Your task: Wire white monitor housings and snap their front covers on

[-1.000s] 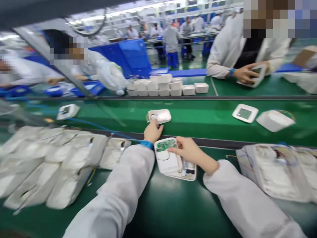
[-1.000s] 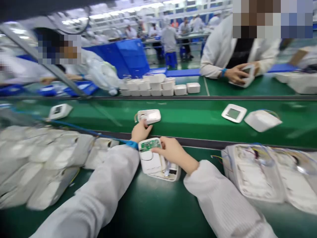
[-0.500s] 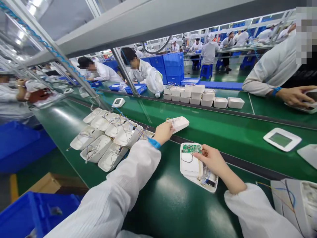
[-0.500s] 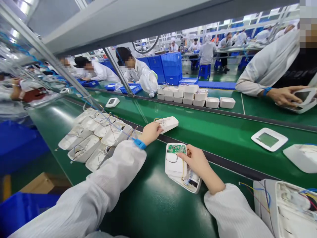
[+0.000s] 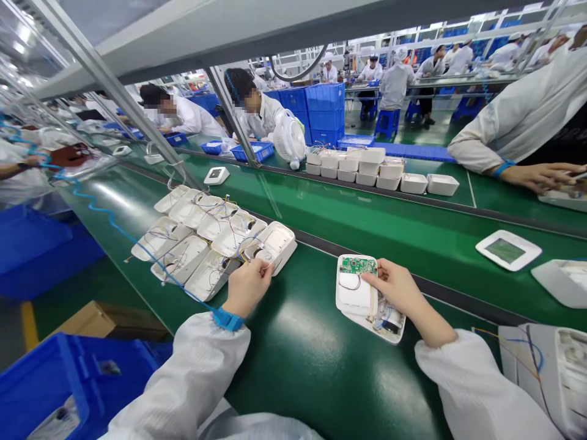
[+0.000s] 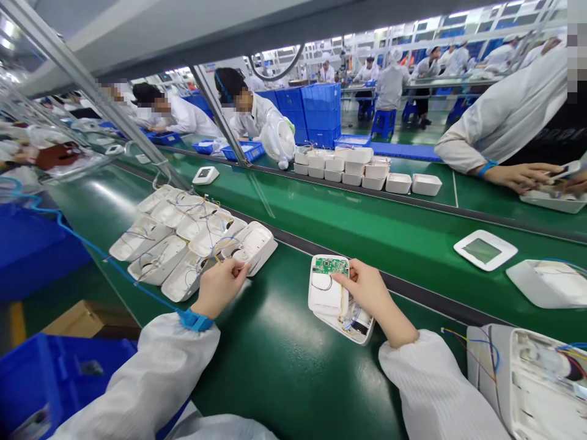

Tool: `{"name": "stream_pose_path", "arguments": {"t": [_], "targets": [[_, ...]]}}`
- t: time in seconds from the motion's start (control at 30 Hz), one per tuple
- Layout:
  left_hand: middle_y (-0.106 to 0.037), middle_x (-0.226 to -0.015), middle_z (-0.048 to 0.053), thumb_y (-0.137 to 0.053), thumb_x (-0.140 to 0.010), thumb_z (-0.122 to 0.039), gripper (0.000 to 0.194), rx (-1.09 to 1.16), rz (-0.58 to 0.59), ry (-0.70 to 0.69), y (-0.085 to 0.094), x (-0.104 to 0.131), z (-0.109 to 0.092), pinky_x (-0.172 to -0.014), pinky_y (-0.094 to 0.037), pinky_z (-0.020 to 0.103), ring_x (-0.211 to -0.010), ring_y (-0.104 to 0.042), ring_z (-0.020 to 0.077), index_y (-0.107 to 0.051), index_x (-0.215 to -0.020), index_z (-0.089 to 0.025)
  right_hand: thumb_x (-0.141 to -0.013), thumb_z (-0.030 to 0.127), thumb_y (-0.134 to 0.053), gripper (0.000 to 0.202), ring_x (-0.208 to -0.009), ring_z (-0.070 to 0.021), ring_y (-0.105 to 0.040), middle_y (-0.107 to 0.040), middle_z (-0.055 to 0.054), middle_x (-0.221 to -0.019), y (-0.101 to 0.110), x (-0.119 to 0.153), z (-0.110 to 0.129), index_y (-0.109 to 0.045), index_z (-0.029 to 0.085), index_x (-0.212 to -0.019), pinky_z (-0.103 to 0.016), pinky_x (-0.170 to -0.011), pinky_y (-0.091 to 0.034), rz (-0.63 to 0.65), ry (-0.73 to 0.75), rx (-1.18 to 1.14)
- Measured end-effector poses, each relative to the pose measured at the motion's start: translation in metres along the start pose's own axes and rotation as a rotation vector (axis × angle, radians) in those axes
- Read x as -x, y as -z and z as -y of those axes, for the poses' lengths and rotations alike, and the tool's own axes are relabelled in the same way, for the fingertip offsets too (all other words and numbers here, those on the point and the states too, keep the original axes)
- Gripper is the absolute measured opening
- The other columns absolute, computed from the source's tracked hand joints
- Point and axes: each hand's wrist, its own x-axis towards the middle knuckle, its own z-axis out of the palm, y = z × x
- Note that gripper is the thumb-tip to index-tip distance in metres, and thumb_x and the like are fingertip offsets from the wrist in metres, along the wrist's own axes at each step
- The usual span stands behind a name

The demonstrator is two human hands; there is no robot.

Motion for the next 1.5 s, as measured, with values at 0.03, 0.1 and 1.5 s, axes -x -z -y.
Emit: {"name": "stream_pose_path", "arguments": {"t": [0.03,0.1,1.5], "targets": [[-0.072,-0.076,0.006,-0.047,-0.090,-0.041,0.032,-0.031,0.029,0.004,0.002,-0.001,-0.002,-0.065,-0.041,0.030,-0.077,-0.068,0.0239,-0.067,-0.083,-0.018,-0.080,0.056,-0.063,0.039,-0.063,-0.0178,-0.060,-0.068,-0.003,-0.073,0.000,0.000,0.000,-0.067,0.019,-0.091,-0.029,-0.059,-0.043,-0.002,0.005,-0.001],[-0.073,-0.080,0.008,-0.045,-0.091,-0.041,0.033,-0.094,0.074,0.011,0.008,-0.004,-0.007,-0.066,-0.042,0.032,-0.080,-0.070,0.0262,-0.068,-0.084,-0.018,-0.080,0.056,-0.062,0.039,-0.063,-0.0175,-0.059,-0.067,-0.003,-0.072,0.000,0.000,0.000,-0.066,0.019,-0.091,-0.029,-0.059,-0.043,0.000,0.008,0.001],[-0.073,-0.111,0.010,-0.050,-0.085,-0.069,0.065,0.783,0.580,-0.424,0.052,-0.003,-0.110,-0.086,-0.050,0.036,-0.099,-0.068,0.0273,-0.065,-0.122,-0.018,-0.091,0.011,-0.054,0.021,-0.082,-0.0181,-0.062,-0.072,-0.006,-0.089,0.004,0.035,0.051,-0.069,0.022,-0.100,-0.033,-0.072,-0.048,-0.133,0.861,0.381]]}}
